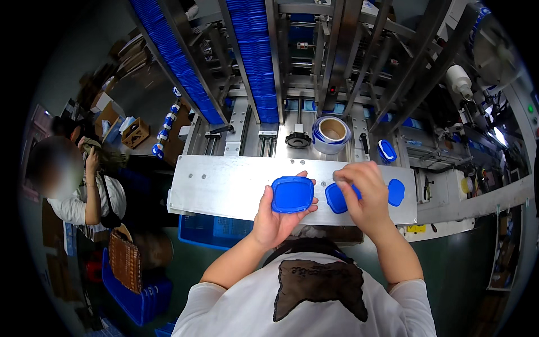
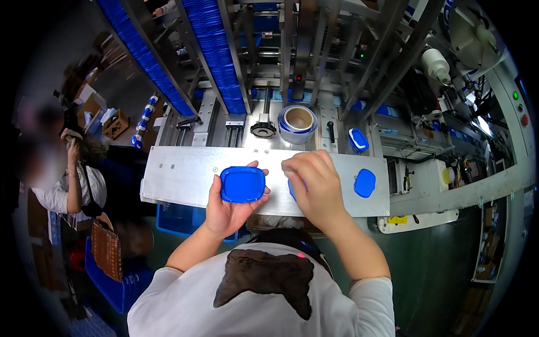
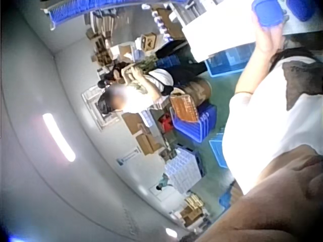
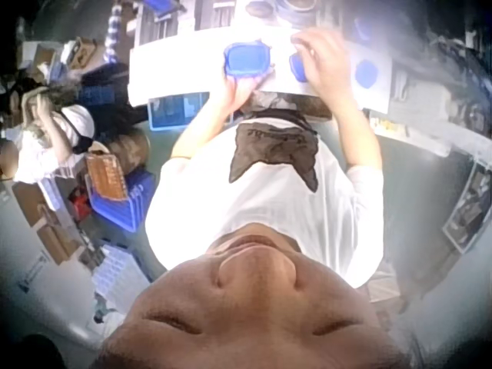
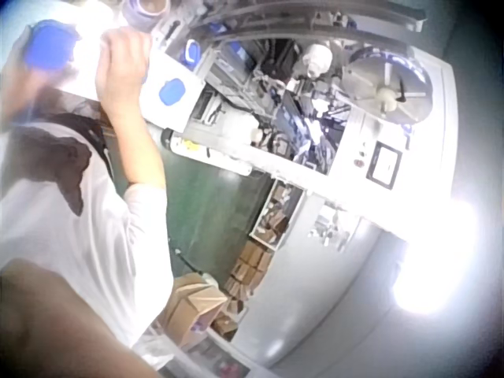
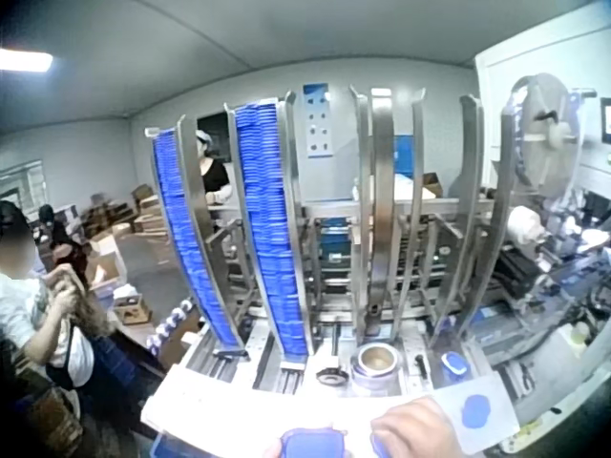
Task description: The person assembles and packages wet wipe containers by hand and using industrial machinery. They retrieve a plastic lid, place it onto a soft package of wet wipes on a conveyor, and then monitor the automated robotic arm as it processes the items before interacting with a control panel.
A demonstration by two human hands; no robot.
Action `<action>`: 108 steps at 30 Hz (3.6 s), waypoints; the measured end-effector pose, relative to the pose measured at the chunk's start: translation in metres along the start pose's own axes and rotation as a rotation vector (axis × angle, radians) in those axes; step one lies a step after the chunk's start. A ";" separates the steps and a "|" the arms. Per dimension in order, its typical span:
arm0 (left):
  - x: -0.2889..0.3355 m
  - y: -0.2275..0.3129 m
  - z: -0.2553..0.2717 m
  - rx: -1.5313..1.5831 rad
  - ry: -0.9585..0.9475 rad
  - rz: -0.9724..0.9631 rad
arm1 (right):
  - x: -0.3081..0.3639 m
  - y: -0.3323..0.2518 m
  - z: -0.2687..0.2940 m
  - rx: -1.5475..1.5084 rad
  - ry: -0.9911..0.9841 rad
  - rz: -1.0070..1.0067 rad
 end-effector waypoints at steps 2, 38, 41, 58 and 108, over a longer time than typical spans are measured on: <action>0.000 0.000 -0.001 0.012 0.005 -0.009 | 0.001 -0.001 -0.011 -0.062 -0.048 0.002; 0.203 -0.204 -0.159 -0.120 -0.982 1.126 | 0.304 -0.234 0.108 0.557 0.381 -0.529; 0.256 -0.233 -0.178 -0.074 -1.041 1.190 | 0.374 -0.296 0.138 0.743 0.523 -0.641; 0.452 -0.282 -0.261 -0.106 -1.422 1.510 | 0.488 -0.487 0.091 0.976 0.829 -0.930; 0.509 -0.354 -0.151 -0.655 -0.819 1.178 | 1.123 -0.661 -0.120 0.268 3.513 0.476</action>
Point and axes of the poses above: each hand's wrist, its own x-axis away from the middle knuckle, its own z-axis out of the back of the hand, y = z × x, the point moved 7 cm from there along -x, towards the middle knuckle, and after that the axes turned 5 degrees about -x, right-handed, at the moved point
